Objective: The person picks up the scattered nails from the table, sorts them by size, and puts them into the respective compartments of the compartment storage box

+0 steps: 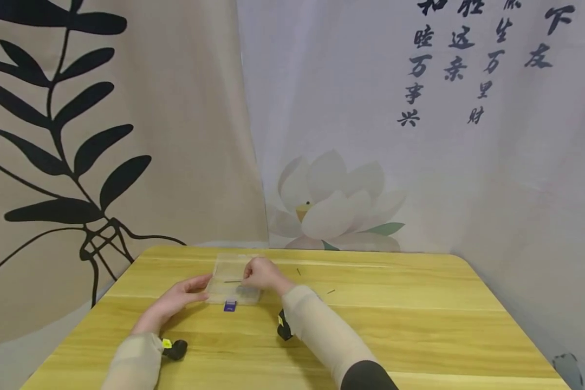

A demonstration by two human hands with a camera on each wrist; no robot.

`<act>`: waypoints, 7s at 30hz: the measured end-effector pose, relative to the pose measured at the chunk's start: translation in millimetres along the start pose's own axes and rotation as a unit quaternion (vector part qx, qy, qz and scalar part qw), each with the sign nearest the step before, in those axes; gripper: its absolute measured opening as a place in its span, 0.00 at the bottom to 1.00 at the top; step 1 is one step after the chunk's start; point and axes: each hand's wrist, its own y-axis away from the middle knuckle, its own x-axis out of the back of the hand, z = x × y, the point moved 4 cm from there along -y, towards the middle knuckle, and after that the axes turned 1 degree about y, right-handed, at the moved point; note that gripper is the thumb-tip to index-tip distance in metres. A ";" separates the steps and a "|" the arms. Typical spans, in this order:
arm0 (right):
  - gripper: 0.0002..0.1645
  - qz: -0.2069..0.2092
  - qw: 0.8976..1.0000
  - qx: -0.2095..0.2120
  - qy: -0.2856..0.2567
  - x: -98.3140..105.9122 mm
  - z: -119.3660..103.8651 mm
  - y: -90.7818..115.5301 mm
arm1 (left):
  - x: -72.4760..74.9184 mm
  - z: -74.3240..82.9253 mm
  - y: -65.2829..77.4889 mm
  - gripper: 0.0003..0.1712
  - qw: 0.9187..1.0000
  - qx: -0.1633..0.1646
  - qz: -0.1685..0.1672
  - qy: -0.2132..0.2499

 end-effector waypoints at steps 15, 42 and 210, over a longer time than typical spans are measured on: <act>0.07 -0.009 1.000 -0.002 0.004 -3.0 0.0 -2.0 | -1.1 0.1 -0.5 0.36 1.000 0.002 -0.001 -0.003; 0.07 -0.013 0.996 0.033 -0.083 80.9 53.9 55.3 | 0.9 2.7 -0.3 0.37 1.000 -0.005 -0.007 -0.012; 0.09 0.122 0.977 -0.093 -0.146 88.8 84.1 116.6 | 1.4 -2.8 1.0 0.37 1.000 0.003 -0.002 -0.012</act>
